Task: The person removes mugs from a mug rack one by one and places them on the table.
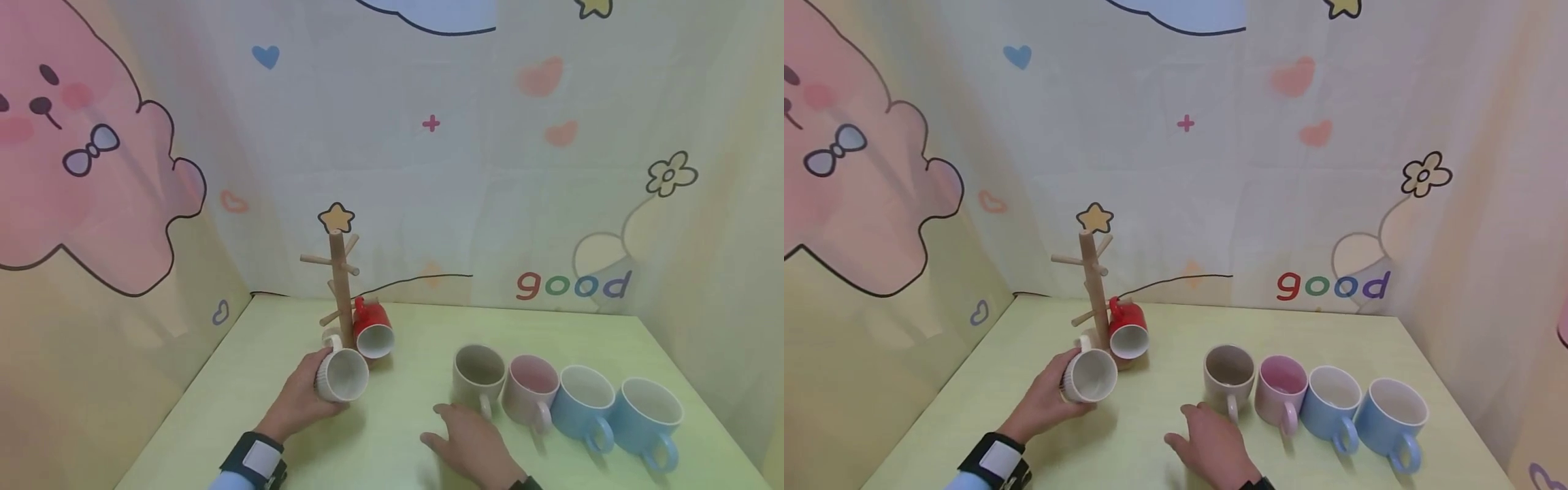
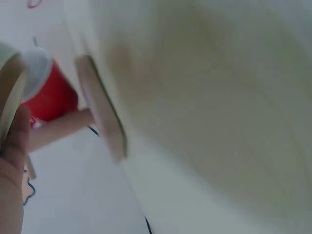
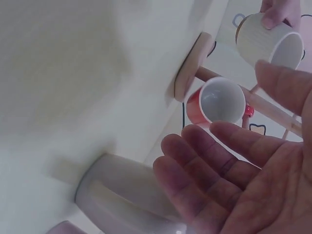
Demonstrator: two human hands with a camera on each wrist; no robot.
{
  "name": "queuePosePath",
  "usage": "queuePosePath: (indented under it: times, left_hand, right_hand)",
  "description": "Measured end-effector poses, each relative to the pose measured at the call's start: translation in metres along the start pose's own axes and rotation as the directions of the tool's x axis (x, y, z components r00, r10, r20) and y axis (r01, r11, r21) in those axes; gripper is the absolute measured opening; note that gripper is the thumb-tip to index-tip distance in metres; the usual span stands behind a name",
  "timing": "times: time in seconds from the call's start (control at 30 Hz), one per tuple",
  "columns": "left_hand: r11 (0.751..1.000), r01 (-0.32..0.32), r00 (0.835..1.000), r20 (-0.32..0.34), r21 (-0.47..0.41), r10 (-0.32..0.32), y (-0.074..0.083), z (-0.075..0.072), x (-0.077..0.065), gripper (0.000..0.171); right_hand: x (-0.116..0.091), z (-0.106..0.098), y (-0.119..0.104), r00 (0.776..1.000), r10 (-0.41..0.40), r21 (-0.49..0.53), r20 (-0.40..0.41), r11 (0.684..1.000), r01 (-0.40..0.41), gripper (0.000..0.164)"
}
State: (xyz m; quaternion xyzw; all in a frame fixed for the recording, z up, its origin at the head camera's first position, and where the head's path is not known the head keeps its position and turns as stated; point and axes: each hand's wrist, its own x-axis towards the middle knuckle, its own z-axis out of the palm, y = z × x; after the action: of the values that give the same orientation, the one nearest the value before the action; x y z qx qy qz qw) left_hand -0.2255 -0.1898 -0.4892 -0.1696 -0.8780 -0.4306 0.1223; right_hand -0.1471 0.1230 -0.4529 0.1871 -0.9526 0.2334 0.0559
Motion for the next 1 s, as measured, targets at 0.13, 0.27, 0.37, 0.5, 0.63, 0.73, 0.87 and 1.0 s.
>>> queuePosePath:
  times: [0.13, 0.27, 0.37, 0.5, 0.63, 0.73, 0.87, 1.0]
  left_hand:
    - [0.986, 0.046, 0.987, 0.161, -0.163, -0.019, 0.02, 0.007, 0.006, 0.096]
    - [0.958, 0.066, 0.952, 0.305, -0.279, 0.023, 0.037, 0.012, 0.012, 0.094]
    - [0.937, 0.081, 0.919, 0.39, -0.34, 0.062, 0.047, 0.016, 0.015, 0.089]
    - [0.906, 0.112, 0.853, 0.507, -0.409, 0.123, 0.055, 0.021, 0.017, 0.078]
    - [0.891, 0.164, 0.77, 0.62, -0.424, 0.154, 0.059, 0.027, 0.018, 0.073]
    - [0.894, 0.19, 0.708, 0.688, -0.407, 0.163, 0.062, 0.032, 0.018, 0.071]
    - [0.901, 0.207, 0.624, 0.761, -0.382, 0.179, 0.066, 0.037, 0.018, 0.069]
    - [0.894, 0.234, 0.538, 0.817, -0.381, 0.208, 0.071, 0.038, 0.019, 0.067]
  right_hand:
    - [0.003, -0.005, 0.0, 0.999, -0.005, -0.005, -0.041, 1.0, 0.005, 0.042]
    - [0.007, -0.011, 0.002, 0.998, 0.0, -0.003, -0.065, 1.0, 0.0, 0.04]
    - [0.01, -0.015, 0.004, 0.997, 0.005, 0.008, -0.083, 1.0, -0.004, 0.04]
    - [0.013, -0.022, 0.005, 0.995, 0.003, 0.041, -0.095, 0.999, 0.001, 0.04]
    - [0.016, -0.026, 0.005, 0.996, -0.012, 0.086, -0.083, 0.996, 0.019, 0.042]
    - [0.018, -0.027, 0.006, 0.996, -0.052, 0.102, -0.066, 0.993, 0.058, 0.045]
    - [0.021, -0.027, 0.008, 0.989, -0.142, 0.101, -0.042, 0.984, 0.146, 0.053]
    - [0.023, -0.028, 0.009, 0.967, -0.254, 0.084, -0.024, 0.963, 0.255, 0.057]
